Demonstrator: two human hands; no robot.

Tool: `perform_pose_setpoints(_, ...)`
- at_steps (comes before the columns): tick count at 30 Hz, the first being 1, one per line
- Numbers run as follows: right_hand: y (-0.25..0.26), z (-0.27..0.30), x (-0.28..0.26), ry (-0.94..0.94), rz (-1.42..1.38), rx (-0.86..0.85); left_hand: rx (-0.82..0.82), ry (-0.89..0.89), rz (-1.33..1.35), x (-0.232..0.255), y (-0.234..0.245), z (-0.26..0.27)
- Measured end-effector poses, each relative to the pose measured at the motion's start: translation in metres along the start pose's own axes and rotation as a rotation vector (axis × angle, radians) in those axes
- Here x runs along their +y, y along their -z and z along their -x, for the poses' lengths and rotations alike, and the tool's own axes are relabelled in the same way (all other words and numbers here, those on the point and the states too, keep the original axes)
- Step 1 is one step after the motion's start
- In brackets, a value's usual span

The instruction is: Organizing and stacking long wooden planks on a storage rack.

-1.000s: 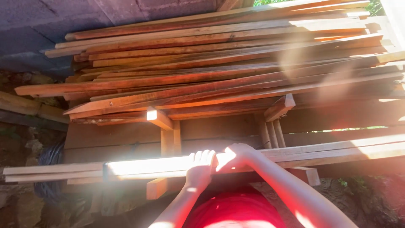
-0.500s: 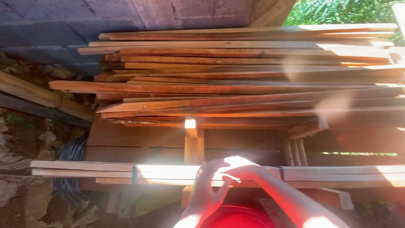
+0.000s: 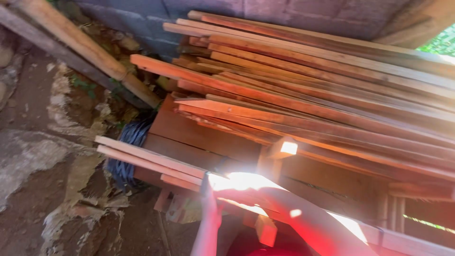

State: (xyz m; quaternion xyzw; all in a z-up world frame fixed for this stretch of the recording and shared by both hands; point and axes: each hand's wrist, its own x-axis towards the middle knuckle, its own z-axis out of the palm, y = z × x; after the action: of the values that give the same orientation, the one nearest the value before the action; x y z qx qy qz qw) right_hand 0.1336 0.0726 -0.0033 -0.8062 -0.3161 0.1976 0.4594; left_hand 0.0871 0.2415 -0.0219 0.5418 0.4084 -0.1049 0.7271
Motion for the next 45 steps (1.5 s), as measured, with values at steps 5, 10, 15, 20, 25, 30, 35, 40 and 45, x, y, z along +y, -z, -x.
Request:
perform_pose_setpoints(5,-0.019,-0.039,0.007,-0.084,-0.015,-0.049,-0.089,0.146,0.077,-0.012,0.009,-0.014)
perform_pose_setpoints(10,-0.027,-0.054,0.024,-0.202,-0.022,-0.071,-0.148,0.009,0.186,-0.029,0.007,-0.025)
perform_pose_setpoints(15,-0.043,-0.053,0.055,-0.315,-0.04,-0.113,-0.155,-0.046,0.259,-0.039,0.014,-0.029)
perform_pose_setpoints(20,-0.029,-0.03,0.099,-0.437,-0.039,-0.109,-0.247,-0.014,0.328,-0.046,0.022,-0.031)
perform_pose_setpoints(25,-0.017,-0.012,0.048,-0.557,-0.066,-0.104,-0.249,-0.001,0.347,-0.046,0.027,-0.031)
perform_pose_setpoints(30,0.011,0.046,0.072,-0.701,-0.097,-0.083,-0.127,-0.01,0.362,-0.06,0.03,-0.043)
perform_pose_setpoints(35,0.034,0.106,0.102,-0.829,-0.128,-0.086,-0.108,-0.092,0.284,-0.055,0.028,-0.033)
perform_pose_setpoints(40,0.072,0.189,0.139,-0.966,-0.146,-0.063,-0.042,0.002,0.257,-0.113,0.074,-0.041)
perform_pose_setpoints(45,0.077,0.267,0.204,-1.048,-0.066,-0.329,-0.033,0.021,0.222,-0.234,0.143,-0.005)
